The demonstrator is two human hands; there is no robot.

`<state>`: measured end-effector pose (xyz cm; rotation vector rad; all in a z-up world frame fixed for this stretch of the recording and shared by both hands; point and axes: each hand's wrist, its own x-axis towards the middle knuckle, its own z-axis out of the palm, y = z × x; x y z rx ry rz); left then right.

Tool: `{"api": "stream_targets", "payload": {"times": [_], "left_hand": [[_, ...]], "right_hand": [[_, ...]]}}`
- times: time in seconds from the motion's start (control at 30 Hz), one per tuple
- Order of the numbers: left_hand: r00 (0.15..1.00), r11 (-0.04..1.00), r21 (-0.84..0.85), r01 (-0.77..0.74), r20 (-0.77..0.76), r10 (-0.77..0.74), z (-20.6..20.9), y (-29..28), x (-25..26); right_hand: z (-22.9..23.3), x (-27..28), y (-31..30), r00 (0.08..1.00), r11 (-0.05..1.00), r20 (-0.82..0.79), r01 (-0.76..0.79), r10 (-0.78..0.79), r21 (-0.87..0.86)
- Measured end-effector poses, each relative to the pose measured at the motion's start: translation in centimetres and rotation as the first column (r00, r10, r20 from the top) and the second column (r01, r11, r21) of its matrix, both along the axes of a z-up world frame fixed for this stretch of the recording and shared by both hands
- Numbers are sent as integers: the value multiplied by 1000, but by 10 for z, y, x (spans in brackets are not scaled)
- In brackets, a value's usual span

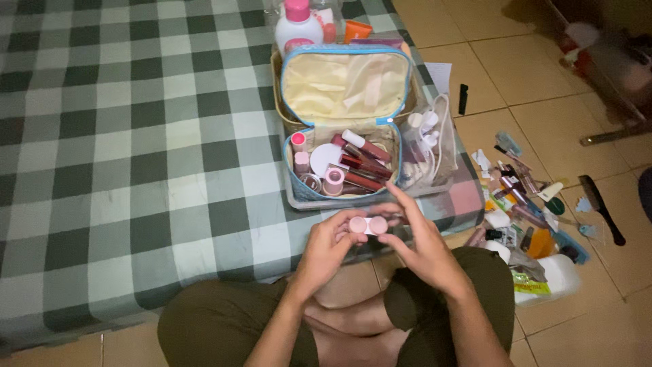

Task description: The person wipes several lipstick tubes and a small bottle with a cloth before placing them into a makeup bag and a clear container. The person also pours liquid from a white bottle into a contact lens case and then wipes the case with the cloth.

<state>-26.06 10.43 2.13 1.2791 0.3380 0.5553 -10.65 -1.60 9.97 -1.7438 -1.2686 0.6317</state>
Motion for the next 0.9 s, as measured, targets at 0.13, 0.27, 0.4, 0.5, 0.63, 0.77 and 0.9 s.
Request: {"api": "stream_targets", "payload": {"times": [0.13,0.27,0.4,0.5,0.63,0.77,0.9], "left_hand": [[1000,1000,-13,3,-21,-3,2,-3,0],[1000,1000,-11,-9,-1,9,7,-5,2],[999,999,33,-12,-49,14,6,-6,3],[998,1000,-23,-11,-56,10,3,-8,6],[1000,998,-63,18,-21,-20,1,-9,6],[1000,997,-76,23,-8,-23,6,-8,6],[996,996,-32,-85,-32,84,10,-7,-4]], "right_hand": [[-1,0,2,986,988,161,-69,46,140],[-6,6,-3,999,999,6,-37,37,33],[-14,15,-11,998,996,-3,-61,61,71],[-20,21,-14,968,985,-245,-19,61,171],[-28,27,-21,826,983,-564,107,-3,152],[-45,30,-24,722,985,-692,135,-24,107],[-70,28,-22,765,991,-635,136,-104,2]]}}
